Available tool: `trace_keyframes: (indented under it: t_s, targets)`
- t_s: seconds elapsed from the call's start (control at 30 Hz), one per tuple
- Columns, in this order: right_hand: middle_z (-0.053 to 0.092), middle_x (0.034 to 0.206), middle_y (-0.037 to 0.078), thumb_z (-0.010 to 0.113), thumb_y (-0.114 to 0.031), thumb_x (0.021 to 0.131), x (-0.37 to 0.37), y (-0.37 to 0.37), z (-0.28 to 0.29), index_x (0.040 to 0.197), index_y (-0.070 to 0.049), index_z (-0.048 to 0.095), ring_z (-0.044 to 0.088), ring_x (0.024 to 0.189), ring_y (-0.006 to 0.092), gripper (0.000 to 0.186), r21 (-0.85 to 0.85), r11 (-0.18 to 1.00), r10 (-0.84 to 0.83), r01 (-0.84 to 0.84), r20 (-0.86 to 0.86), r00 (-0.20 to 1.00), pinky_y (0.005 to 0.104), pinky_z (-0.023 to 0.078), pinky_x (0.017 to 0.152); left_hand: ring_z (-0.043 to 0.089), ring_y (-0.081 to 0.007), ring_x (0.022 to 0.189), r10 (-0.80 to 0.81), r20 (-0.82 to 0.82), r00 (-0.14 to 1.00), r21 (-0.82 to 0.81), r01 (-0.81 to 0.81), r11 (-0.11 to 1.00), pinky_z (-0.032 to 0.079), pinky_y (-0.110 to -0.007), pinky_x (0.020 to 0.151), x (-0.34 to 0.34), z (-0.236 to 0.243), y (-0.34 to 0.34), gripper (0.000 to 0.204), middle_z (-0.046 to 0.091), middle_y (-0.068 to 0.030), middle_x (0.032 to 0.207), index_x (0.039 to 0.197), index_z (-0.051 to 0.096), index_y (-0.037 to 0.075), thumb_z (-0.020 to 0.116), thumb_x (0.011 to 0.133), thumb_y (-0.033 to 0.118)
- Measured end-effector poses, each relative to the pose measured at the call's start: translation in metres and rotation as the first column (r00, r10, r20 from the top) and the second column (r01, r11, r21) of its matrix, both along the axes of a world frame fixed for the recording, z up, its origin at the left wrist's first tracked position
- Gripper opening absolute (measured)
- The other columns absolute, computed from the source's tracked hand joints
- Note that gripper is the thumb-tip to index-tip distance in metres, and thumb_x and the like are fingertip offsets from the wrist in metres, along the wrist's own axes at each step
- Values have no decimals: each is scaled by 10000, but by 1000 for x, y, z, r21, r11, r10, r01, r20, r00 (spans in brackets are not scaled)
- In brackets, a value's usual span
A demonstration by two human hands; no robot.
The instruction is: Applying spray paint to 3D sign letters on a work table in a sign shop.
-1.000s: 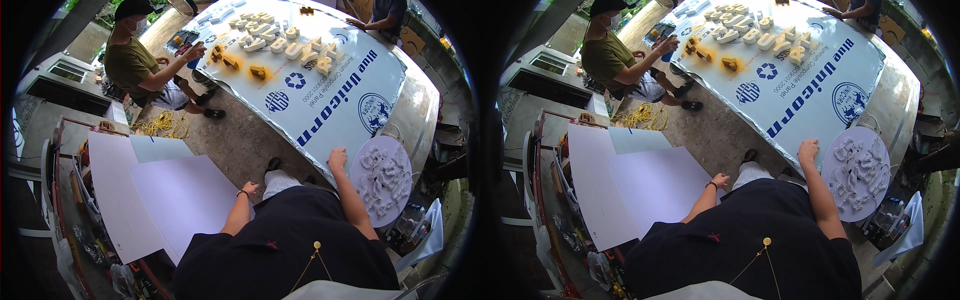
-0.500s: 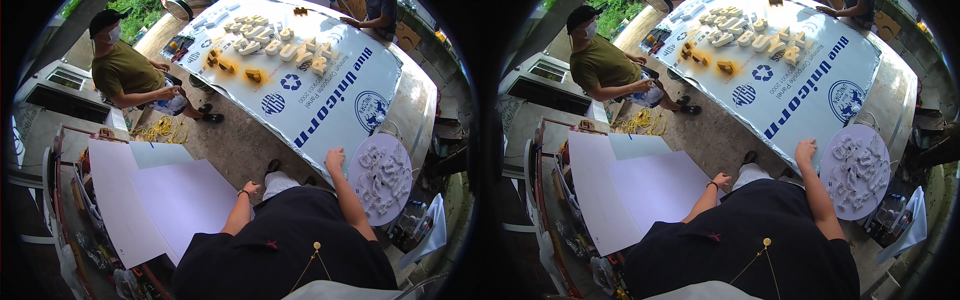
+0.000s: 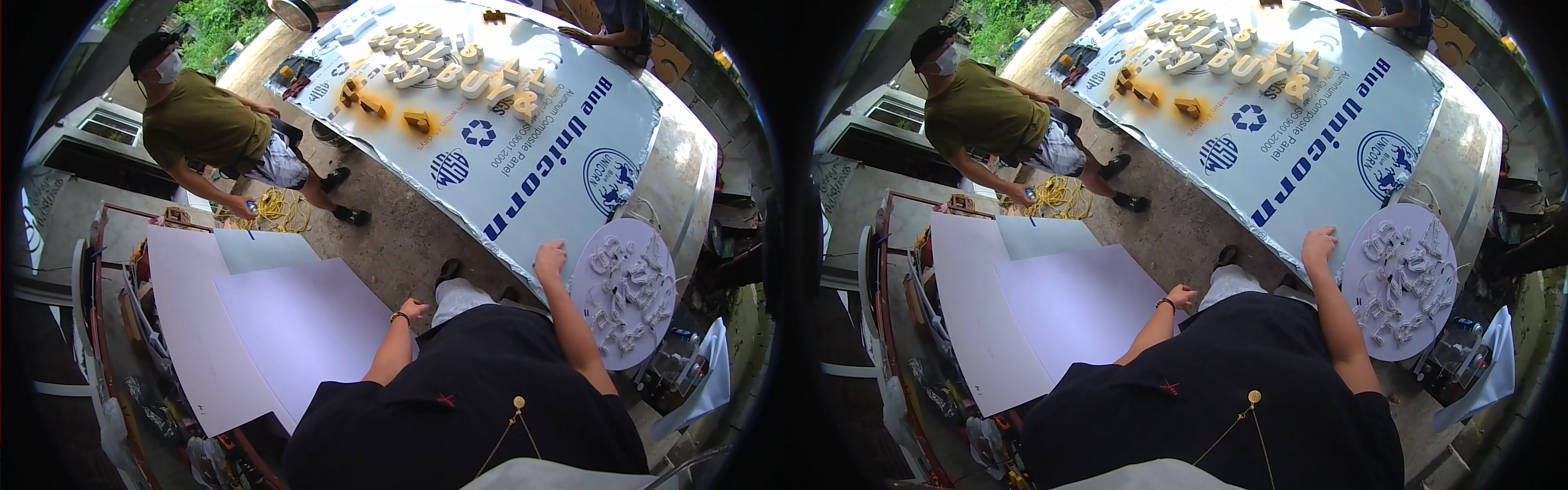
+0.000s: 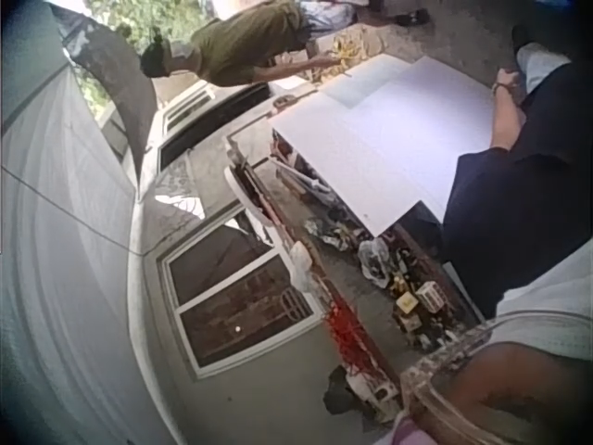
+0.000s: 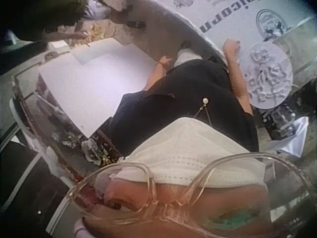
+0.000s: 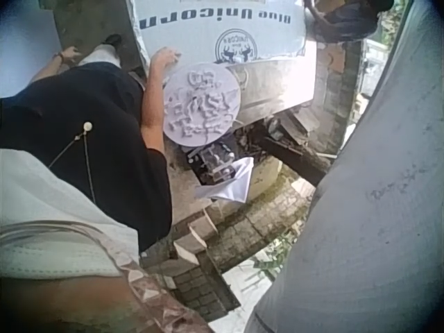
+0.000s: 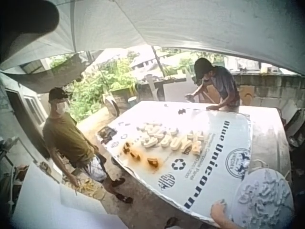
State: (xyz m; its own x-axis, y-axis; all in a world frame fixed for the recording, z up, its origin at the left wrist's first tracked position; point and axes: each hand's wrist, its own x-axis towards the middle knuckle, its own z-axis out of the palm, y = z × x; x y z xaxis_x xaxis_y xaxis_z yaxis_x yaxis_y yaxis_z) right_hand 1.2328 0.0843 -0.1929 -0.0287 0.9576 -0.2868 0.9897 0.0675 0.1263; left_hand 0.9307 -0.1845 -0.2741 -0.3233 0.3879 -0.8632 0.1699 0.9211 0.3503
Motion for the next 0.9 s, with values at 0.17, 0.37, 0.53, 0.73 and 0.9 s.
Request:
trace_keyframes:
  t_s: [0.17, 0.37, 0.53, 0.73, 0.9]
  targets:
    - [357, 1217, 247, 445, -73, 765, 2, 0, 5, 1129, 107, 403, 517, 923, 374, 408, -49, 997, 61, -60, 9, 998, 311, 480, 720, 585, -193, 709, 24, 12, 1000, 28, -25, 999, 449, -327, 574, -1, -2, 1, 607, 517, -145, 1019, 1146, 383, -30, 614, 698, 309]
    - [368, 1212, 236, 439, -78, 768, 3, 0, -2, 1130, 99, 404, 528, 910, 349, 404, -9, 997, 76, -76, 15, 997, 311, 477, 728, 572, -191, 723, 55, 10, 998, 58, -55, 997, 480, -280, 594, -3, -5, 11, 592, 521, -172, 995, 1100, 398, -91, 649, 676, 239]
    - [379, 1204, 233, 435, -76, 766, 2, 0, -3, 1119, 100, 413, 539, 887, 334, 394, 0, 996, 92, -92, 24, 995, 306, 481, 714, 573, -181, 678, 61, 36, 998, 45, -62, 997, 475, -282, 597, -3, -7, 20, 591, 532, -163, 978, 1114, 399, -67, 644, 681, 251]
    - [399, 1179, 226, 487, -110, 753, -3, 0, 3, 1077, 79, 456, 556, 846, 314, 376, 15, 994, 108, -109, 43, 993, 299, 488, 695, 553, -218, 812, 51, 96, 994, 50, -56, 997, 485, -299, 642, -15, -16, 26, 619, 482, -190, 1051, 1138, 343, -100, 632, 701, 229]
    - [386, 1191, 188, 739, -199, 553, -4, -4, 10, 1108, 56, 394, 535, 911, 290, 702, 56, 998, -6, 12, -112, 994, 298, 464, 755, 558, -196, 739, 29, 62, 998, 67, -33, 997, 477, -300, 631, -36, -35, 26, 621, 516, -176, 1000, 1126, 377, -82, 642, 679, 259]
